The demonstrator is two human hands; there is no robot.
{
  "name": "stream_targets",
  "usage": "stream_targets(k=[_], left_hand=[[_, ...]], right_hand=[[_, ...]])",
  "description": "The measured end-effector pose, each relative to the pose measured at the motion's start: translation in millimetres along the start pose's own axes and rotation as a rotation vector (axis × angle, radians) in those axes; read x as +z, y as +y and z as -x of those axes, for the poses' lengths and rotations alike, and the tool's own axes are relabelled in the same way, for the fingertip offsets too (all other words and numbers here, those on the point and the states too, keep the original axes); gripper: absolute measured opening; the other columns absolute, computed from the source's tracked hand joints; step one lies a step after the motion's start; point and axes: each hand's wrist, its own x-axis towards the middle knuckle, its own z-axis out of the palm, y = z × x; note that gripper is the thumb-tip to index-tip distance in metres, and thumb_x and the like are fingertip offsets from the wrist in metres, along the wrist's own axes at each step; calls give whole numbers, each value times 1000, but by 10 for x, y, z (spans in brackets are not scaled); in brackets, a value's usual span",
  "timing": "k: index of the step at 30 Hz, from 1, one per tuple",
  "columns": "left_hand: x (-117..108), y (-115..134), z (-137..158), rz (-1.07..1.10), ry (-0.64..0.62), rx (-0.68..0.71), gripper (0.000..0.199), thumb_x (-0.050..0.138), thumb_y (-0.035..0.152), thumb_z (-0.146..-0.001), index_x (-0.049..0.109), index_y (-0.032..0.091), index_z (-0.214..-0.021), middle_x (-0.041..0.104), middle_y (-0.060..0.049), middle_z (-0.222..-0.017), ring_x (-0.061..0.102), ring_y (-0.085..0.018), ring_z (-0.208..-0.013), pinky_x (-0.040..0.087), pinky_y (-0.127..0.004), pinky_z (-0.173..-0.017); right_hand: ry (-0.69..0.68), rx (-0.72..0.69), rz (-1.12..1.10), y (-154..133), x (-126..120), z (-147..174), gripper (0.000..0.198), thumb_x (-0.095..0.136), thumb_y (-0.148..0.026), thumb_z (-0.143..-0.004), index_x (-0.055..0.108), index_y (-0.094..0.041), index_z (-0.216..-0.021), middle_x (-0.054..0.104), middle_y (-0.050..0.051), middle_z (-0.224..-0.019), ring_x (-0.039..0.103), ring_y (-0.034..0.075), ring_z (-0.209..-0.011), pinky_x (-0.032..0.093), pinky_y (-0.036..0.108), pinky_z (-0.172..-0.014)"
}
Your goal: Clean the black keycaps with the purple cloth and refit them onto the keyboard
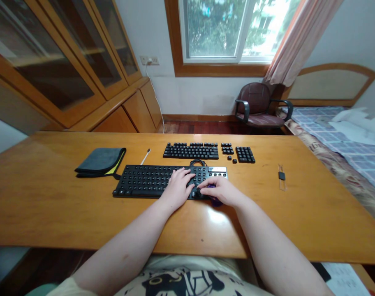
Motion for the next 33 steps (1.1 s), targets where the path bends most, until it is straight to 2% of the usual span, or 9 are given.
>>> stream_targets(k=[2,6,8,15,24,33], left_hand=[[11,0,5,-7,-8,-4,35,56,27,-80,55,23,-115,52,-6,-125,36,-25,-126,17,-51,-110],[11,11,3,-14,-9,-8,36,56,26,-80,55,23,-116,53,-6,-125,36,-26,-126,17,-51,-109],[16,16,-1,-14,-13,-16,36,56,25,-80,55,23,-116,53,-6,-125,36,-26,-126,17,-51,-109],[46,16,-5,-2,6,-26,36,57,24,-79,55,24,-115,54,-5,-124,37,-25,-125,17,-51,-110],[27,24,-7,-11,5,-28,34,57,25,-79,56,23,-114,55,-4,-123,37,-25,-124,18,-50,-110],[28,31,-4,10,8,-29,33,57,25,-79,56,23,-113,54,-5,-123,37,-25,-125,17,-51,-110]], right_hand=[[13,-4,25,18,0,-8,31,65,-37,-70,70,-15,-91,64,1,-62,52,11,-50,41,25,-50],[96,-91,210,52,16,-30,21,67,-31,-69,73,-19,-85,71,4,-83,62,19,-76,45,31,-74],[98,-119,291,61,37,-35,18,67,-29,-70,73,-21,-84,72,4,-86,62,20,-80,45,33,-78],[83,-226,471,51,99,-25,16,64,-26,-74,72,-24,-88,72,3,-86,62,19,-80,46,32,-78],[113,-231,658,44,171,-4,16,63,-25,-75,72,-24,-88,70,4,-87,61,19,-83,46,31,-79],[137,-254,749,53,194,15,17,61,-29,-76,71,-26,-90,68,3,-91,61,19,-84,46,30,-76]])
